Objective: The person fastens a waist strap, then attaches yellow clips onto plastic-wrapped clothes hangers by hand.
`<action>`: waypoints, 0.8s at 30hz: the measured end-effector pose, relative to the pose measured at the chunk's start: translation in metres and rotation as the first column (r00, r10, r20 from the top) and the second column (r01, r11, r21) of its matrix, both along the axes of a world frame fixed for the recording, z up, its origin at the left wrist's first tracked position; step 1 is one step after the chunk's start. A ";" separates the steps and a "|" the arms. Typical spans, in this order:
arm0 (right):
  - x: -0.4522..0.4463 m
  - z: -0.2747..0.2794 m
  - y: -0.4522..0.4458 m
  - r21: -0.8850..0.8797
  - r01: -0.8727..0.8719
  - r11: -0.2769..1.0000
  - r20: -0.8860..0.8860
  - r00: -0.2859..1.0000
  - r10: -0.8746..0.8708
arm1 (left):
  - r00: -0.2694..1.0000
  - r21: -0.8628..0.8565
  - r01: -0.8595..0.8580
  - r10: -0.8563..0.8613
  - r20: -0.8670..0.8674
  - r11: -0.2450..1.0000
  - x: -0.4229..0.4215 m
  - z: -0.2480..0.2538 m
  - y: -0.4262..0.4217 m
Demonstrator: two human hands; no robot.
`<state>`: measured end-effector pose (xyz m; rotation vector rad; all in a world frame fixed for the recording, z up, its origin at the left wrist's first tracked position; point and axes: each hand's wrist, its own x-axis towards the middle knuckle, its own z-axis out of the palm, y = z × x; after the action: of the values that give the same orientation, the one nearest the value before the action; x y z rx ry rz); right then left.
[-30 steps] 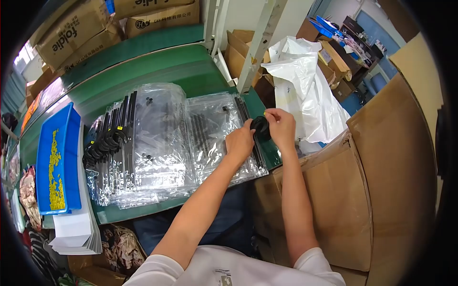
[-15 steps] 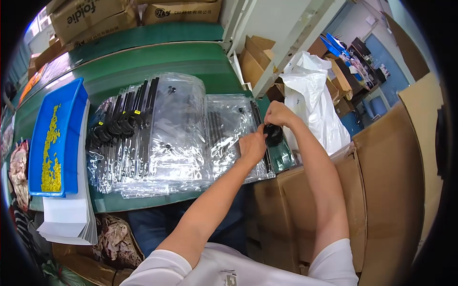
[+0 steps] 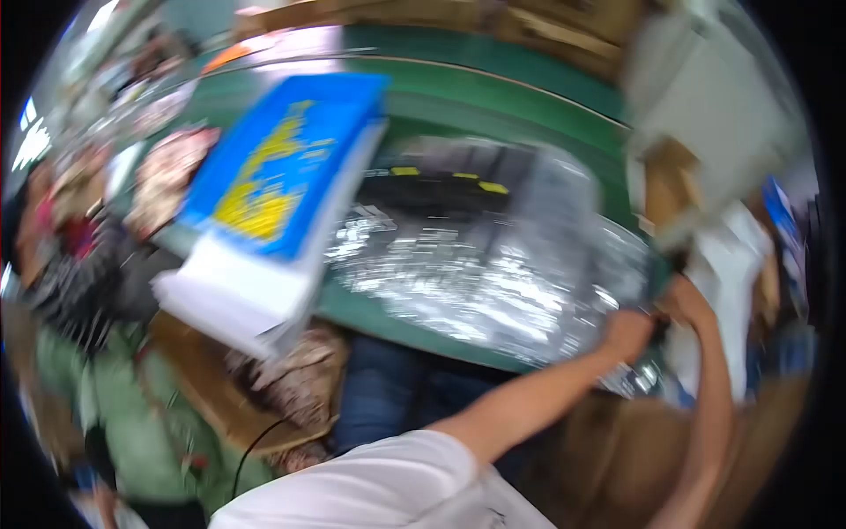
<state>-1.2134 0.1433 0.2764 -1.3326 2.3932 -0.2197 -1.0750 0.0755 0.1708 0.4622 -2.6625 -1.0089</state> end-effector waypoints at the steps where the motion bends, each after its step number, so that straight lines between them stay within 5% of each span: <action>1: -0.009 -0.007 0.002 0.086 -0.233 0.969 -0.246 0.937 0.248 | 0.997 -0.011 -0.054 0.053 -0.053 0.998 -0.001 -0.001 0.003; 2: -0.006 -0.007 0.000 0.236 -0.132 0.963 -0.368 0.905 0.215 | 0.990 -0.017 -0.090 0.088 -0.112 0.996 -0.002 -0.002 0.005; 3: -0.004 -0.023 0.008 0.074 -0.147 0.986 -0.500 0.850 0.164 | 0.979 -0.017 -0.098 0.093 -0.179 0.995 -0.005 -0.004 0.006; 7: 0.025 -0.010 -0.006 0.197 -0.070 0.978 -0.490 0.857 0.160 | 0.960 0.016 0.011 -0.006 -0.278 1.000 -0.012 -0.012 0.005; 13: 0.019 -0.015 0.008 0.256 -0.131 0.958 -0.604 0.751 0.265 | 0.949 0.050 -0.046 0.060 -0.309 0.998 -0.013 -0.009 0.013; 18: 0.016 -0.022 0.013 0.150 -0.214 0.965 -0.626 0.735 0.260 | 0.955 0.085 -0.017 0.042 -0.295 0.996 -0.012 -0.010 0.009; 24: 0.014 0.001 0.010 -0.131 -0.127 0.983 -0.406 0.912 0.064 | 0.872 0.489 0.060 0.193 -0.450 0.870 0.005 0.015 -0.007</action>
<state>-1.1993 0.1531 0.2778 -1.7035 2.6772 -0.1139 -1.0696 0.0687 0.1861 0.3315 -1.9162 -1.5507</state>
